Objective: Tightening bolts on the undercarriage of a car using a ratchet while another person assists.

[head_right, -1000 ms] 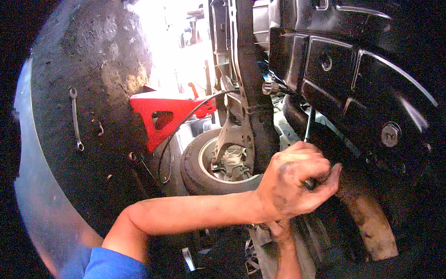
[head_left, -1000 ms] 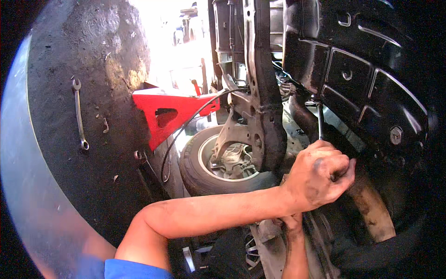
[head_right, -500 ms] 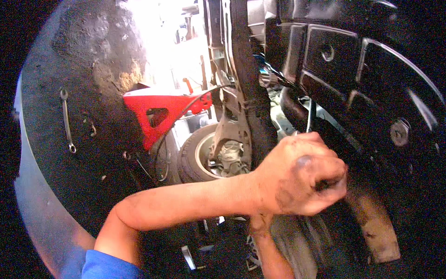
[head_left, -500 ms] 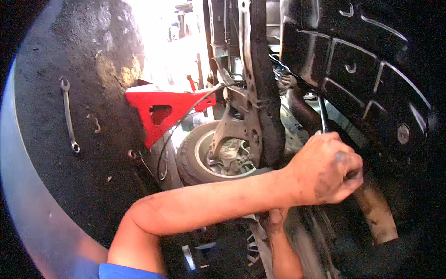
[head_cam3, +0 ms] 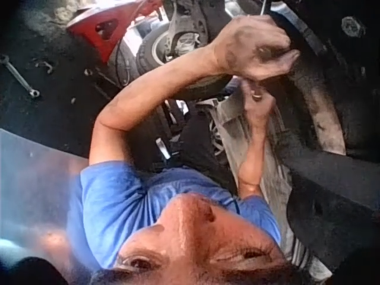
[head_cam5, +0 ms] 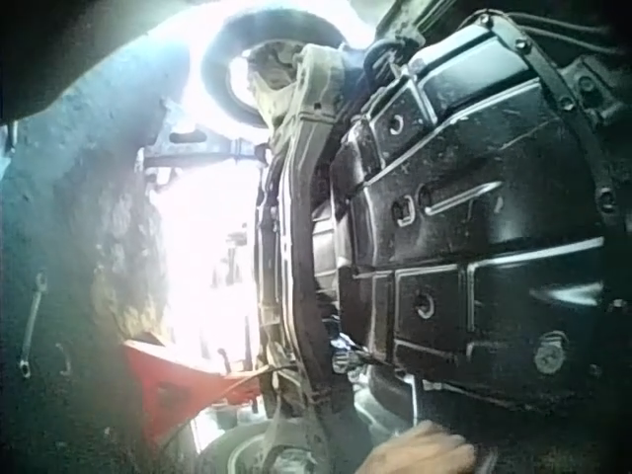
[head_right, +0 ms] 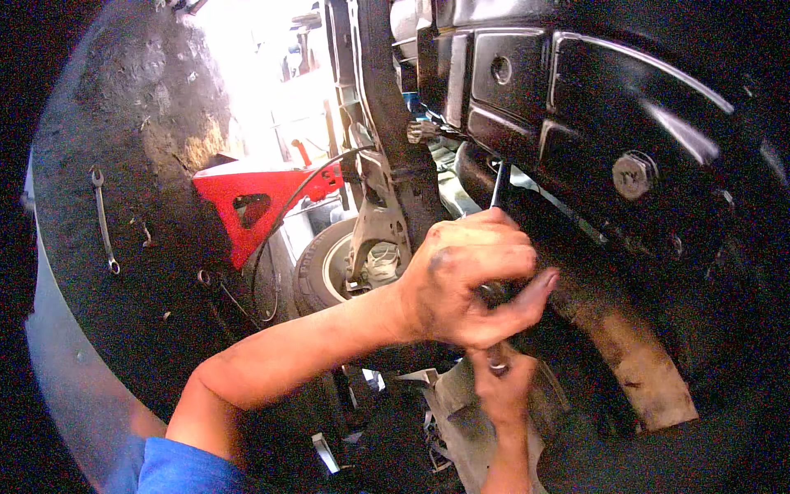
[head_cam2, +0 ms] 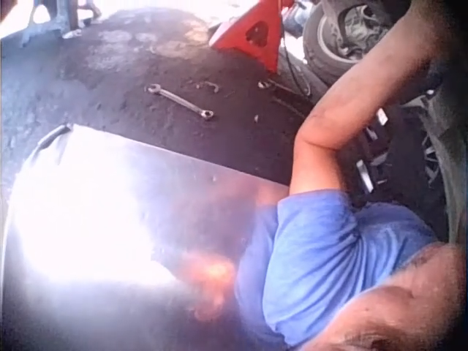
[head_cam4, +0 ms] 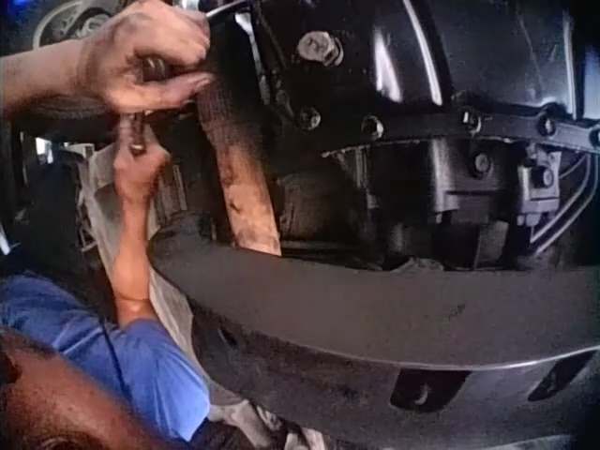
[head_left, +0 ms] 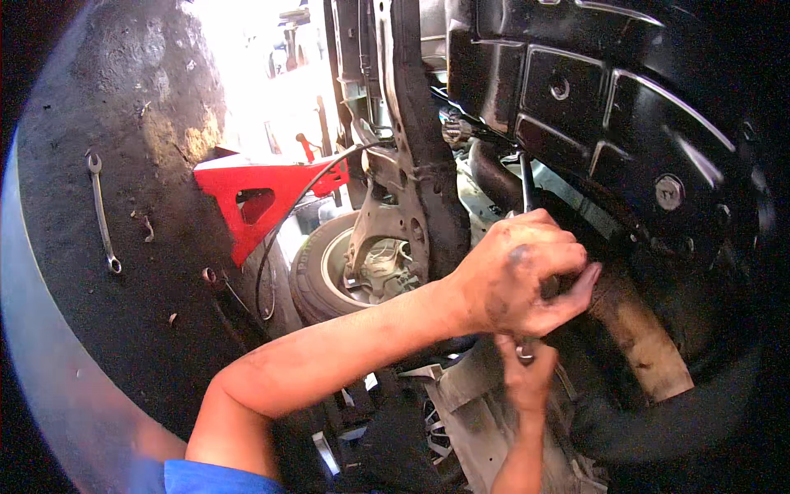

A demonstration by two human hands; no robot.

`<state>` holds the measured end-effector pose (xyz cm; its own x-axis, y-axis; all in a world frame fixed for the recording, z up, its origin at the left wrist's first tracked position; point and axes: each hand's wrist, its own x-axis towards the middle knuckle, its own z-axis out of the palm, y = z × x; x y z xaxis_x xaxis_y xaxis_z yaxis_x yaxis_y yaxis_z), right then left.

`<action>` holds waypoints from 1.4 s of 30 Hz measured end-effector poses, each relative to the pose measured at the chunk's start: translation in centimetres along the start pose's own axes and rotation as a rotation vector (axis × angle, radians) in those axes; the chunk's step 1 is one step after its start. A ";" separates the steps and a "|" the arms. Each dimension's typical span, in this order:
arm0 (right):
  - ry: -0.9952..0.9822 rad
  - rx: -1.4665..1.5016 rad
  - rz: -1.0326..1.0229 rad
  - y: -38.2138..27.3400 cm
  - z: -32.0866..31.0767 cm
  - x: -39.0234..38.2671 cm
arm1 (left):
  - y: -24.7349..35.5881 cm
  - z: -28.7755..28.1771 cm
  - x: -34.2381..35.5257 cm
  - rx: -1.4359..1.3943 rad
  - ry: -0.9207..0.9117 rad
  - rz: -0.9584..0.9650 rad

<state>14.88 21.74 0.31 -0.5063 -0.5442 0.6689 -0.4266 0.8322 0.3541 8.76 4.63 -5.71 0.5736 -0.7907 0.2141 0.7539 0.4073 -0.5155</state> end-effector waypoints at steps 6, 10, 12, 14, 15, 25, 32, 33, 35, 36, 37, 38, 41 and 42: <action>-0.333 0.485 -0.278 6.6 3.6 1.9 | 1.3 1.9 0.0 0.085 0.135 -0.200; -0.438 0.475 -0.272 7.7 3.5 2.0 | 1.6 1.0 0.8 0.139 0.040 -0.225; -0.378 0.478 -0.257 8.4 4.2 1.8 | 1.1 0.7 0.8 0.103 0.019 -0.200; -0.320 0.480 -0.244 8.7 4.8 1.6 | 0.6 0.8 0.4 0.073 -0.011 -0.167; -0.254 0.485 -0.218 8.7 5.0 1.5 | 0.4 0.9 0.3 0.074 -0.007 -0.173; -0.155 0.695 -0.042 9.2 7.3 1.5 | 0.6 -0.3 1.5 0.052 -0.205 -0.167; -0.216 0.744 -0.128 9.5 7.7 1.2 | 0.2 0.7 1.1 0.079 -0.187 -0.116; -0.241 0.804 -0.137 8.5 7.8 1.2 | 0.2 0.6 0.9 0.103 -0.180 -0.126; -0.216 0.777 -0.180 8.1 8.2 1.1 | 0.2 0.5 0.9 0.082 -0.178 -0.128; -0.195 0.750 -0.222 8.0 8.3 1.1 | 0.2 0.5 0.9 0.064 -0.176 -0.133; -0.198 0.751 -0.220 8.2 8.2 1.1 | 0.3 0.5 1.1 0.066 -0.176 -0.135; -0.205 0.760 -0.180 8.5 8.0 0.9 | 0.4 0.7 1.4 0.085 -0.192 -0.127; -0.201 0.780 -0.135 10.0 8.2 0.9 | 0.7 0.5 1.6 0.127 -0.232 -0.138; -0.197 0.789 -0.126 10.9 8.4 1.0 | 0.5 0.4 1.9 0.114 -0.226 -0.118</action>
<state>3.44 29.34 -0.67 -0.5102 -0.6982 0.5022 -0.8533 0.4839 -0.1941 10.35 3.53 -5.26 0.5268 -0.7191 0.4531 0.8436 0.3771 -0.3823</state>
